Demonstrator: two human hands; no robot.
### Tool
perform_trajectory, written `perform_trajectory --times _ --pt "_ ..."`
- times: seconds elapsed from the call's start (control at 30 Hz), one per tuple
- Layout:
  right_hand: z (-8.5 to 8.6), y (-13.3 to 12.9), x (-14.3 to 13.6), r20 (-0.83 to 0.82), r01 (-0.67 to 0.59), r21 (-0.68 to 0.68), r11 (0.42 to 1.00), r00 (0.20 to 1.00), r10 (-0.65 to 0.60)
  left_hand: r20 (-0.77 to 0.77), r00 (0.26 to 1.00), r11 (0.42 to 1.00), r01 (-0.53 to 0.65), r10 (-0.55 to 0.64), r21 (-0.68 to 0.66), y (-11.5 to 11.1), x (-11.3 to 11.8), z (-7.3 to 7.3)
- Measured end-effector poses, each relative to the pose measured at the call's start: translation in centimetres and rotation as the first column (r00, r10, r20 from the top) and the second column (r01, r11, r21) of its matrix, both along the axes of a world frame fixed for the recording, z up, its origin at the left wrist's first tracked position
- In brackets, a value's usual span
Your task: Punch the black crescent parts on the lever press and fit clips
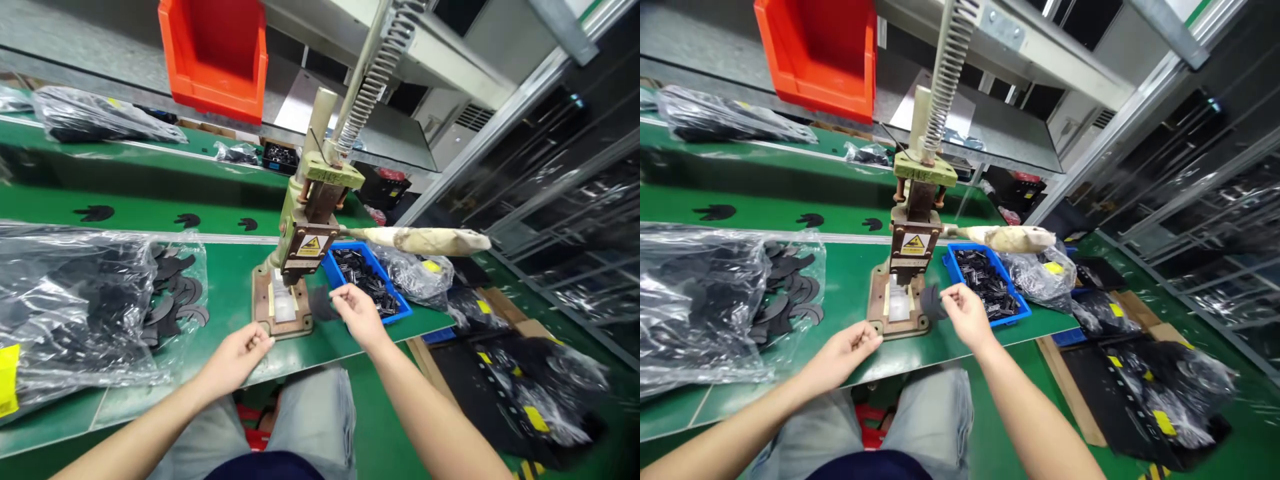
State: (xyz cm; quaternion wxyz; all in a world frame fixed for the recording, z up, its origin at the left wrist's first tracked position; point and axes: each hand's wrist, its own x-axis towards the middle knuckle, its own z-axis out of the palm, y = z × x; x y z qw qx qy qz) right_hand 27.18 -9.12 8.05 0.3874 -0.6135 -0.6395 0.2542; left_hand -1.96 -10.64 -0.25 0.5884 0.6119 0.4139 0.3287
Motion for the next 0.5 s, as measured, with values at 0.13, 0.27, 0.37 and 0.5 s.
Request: perform_trajectory --times 0.13,0.27,0.37,0.5 --pt "2.6 9.0 5.8 0.201 0.187 0.071 0.98 0.96 -0.197 -0.118 0.99 0.994 0.08 -0.072 0.07 -1.1 -0.6 -2.6" --pt "5.8 18.3 10.0 0.376 0.29 0.168 0.942 0.864 -0.333 -0.21 0.968 0.969 0.173 -0.135 0.174 -1.7 -1.0 -3.5" --pt "6.6 22.3 11.3 0.457 0.301 0.222 0.928 0.808 -0.371 -0.226 0.966 0.955 0.183 -0.13 0.233 -1.6 -1.0 -3.4" --pt "4.8 22.2 11.9 0.544 0.299 0.233 0.925 0.749 -0.379 -0.235 0.967 0.939 0.171 -0.102 0.297 -1.4 -1.1 -3.4"
